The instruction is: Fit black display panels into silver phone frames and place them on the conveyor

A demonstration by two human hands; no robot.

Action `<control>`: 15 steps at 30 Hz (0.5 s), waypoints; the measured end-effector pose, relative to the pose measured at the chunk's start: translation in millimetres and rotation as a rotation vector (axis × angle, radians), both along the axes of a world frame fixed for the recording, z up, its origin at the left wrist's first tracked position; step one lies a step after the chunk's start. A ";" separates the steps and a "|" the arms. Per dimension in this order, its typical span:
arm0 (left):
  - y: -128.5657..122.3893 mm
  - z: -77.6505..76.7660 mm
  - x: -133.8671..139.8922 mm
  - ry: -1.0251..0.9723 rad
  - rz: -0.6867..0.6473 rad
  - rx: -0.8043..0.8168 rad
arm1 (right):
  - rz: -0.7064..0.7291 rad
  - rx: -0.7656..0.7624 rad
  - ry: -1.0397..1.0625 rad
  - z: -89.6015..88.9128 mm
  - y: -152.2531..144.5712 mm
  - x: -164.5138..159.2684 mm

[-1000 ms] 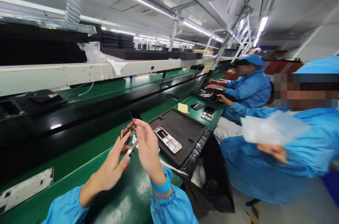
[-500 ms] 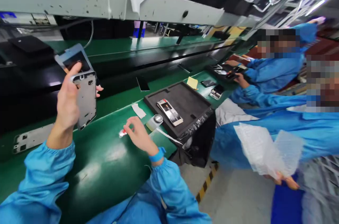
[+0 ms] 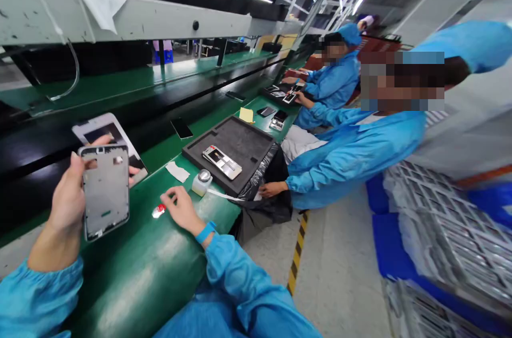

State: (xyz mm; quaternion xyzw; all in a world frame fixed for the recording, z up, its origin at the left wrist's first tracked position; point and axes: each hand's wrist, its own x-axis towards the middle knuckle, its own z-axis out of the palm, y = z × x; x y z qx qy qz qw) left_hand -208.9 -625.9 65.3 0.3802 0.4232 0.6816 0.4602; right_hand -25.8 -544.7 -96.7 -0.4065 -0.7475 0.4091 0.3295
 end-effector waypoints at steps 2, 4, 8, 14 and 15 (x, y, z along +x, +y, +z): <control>-0.2 -4.4 4.4 -0.069 -0.189 -0.093 | 0.048 -0.117 0.220 18.8 3.3 3.6; -0.6 -9.2 12.6 -0.166 -0.367 -0.155 | 0.169 -0.306 0.484 39.1 0.9 7.2; -7.6 -9.7 35.8 -0.334 -0.454 -0.144 | 0.234 -0.561 0.782 62.3 -22.4 19.4; -23.6 8.2 55.0 -0.458 -0.447 0.055 | 0.113 -0.403 0.742 44.7 -36.2 66.6; -24.9 9.2 55.7 -0.463 -0.449 0.074 | 0.110 -0.354 0.705 42.2 -34.2 74.6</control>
